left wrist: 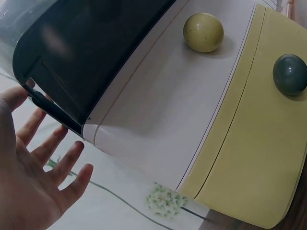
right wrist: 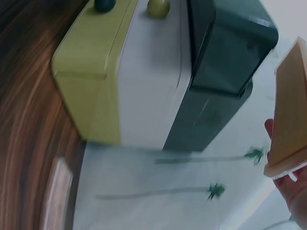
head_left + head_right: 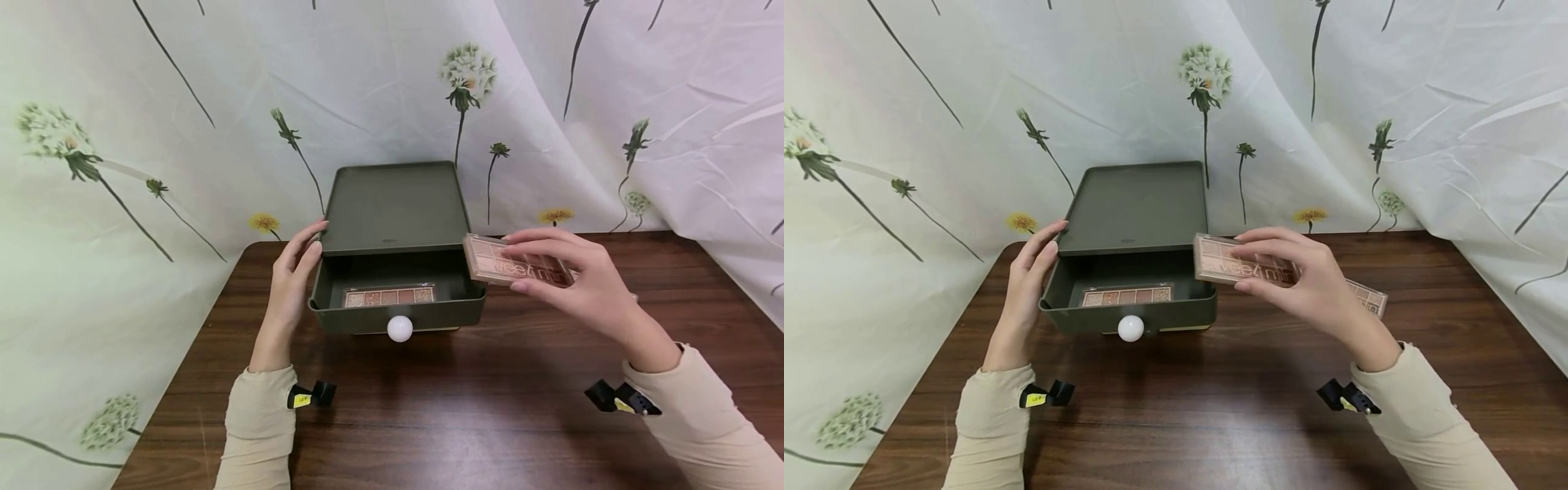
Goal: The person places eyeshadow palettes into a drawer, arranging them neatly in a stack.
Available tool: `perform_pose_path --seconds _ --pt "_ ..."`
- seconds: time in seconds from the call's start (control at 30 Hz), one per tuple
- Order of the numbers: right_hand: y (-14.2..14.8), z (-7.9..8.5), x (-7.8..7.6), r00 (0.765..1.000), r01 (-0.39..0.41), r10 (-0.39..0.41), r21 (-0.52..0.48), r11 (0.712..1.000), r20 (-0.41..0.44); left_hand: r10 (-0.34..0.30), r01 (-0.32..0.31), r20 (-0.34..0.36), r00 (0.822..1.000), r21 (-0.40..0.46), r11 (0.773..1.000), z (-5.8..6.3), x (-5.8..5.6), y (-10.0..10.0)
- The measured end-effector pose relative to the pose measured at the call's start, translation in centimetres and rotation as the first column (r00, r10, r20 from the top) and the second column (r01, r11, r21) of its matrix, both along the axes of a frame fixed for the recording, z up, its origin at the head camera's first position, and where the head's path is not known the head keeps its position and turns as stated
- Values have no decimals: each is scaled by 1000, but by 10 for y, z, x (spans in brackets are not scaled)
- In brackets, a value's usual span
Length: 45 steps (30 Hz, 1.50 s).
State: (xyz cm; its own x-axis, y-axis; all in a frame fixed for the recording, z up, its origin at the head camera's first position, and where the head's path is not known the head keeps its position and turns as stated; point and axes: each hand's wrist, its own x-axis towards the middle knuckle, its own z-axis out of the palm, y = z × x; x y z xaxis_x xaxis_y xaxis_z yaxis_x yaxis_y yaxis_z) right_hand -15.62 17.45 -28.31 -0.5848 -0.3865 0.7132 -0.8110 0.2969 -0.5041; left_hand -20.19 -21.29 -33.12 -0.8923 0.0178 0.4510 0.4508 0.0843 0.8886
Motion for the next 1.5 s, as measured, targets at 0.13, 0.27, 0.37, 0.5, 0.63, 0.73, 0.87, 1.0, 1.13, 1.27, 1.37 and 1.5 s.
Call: perform_pose_path --seconds 0.13,0.27,0.37,0.5,0.63,0.73,0.87,1.0,1.13,1.27,1.37,1.5 --pt "-17 2 -1 1000 -25 24 2 1000 11 -1 1 0 1000 -1 1000 0 0 0" --pt "-37 5 0 998 -47 47 5 999 35 0 0 -3 1000 1 1000 0 -1 -1" --pt "-50 7 1 997 -65 65 1 998 46 -3 3 -1 1000 2 1000 0 -1 0" --pt "-66 7 0 994 -98 97 5 995 39 -5 5 6 1000 -2 1000 1 -1 0" --pt "-82 10 -1 993 -118 117 47 992 29 1 -1 8 1000 -11 1000 2 1 0" --pt "-92 14 -2 992 -124 120 92 988 47 4 -4 7 1000 -16 1000 2 0 0" --pt "-103 18 -2 990 -115 99 173 978 100 7 -7 4 1000 -15 1000 2 0 0" --pt "-112 22 -2 988 -96 62 247 964 143 7 -7 4 1000 -10 1000 1 0 0" --pt "-119 24 -3 985 -88 40 291 953 167 5 -5 6 1000 -7 1000 1 0 1" --pt "-124 25 -5 982 -90 28 334 938 187 7 -7 1 1000 -5 1000 1 0 1" --pt "-126 26 -6 978 -92 15 365 926 209 10 -10 0 1000 -4 1000 2 0 1" --pt "-129 27 -8 968 -95 -13 409 908 253 10 -10 2 1000 -7 1000 2 1 1"
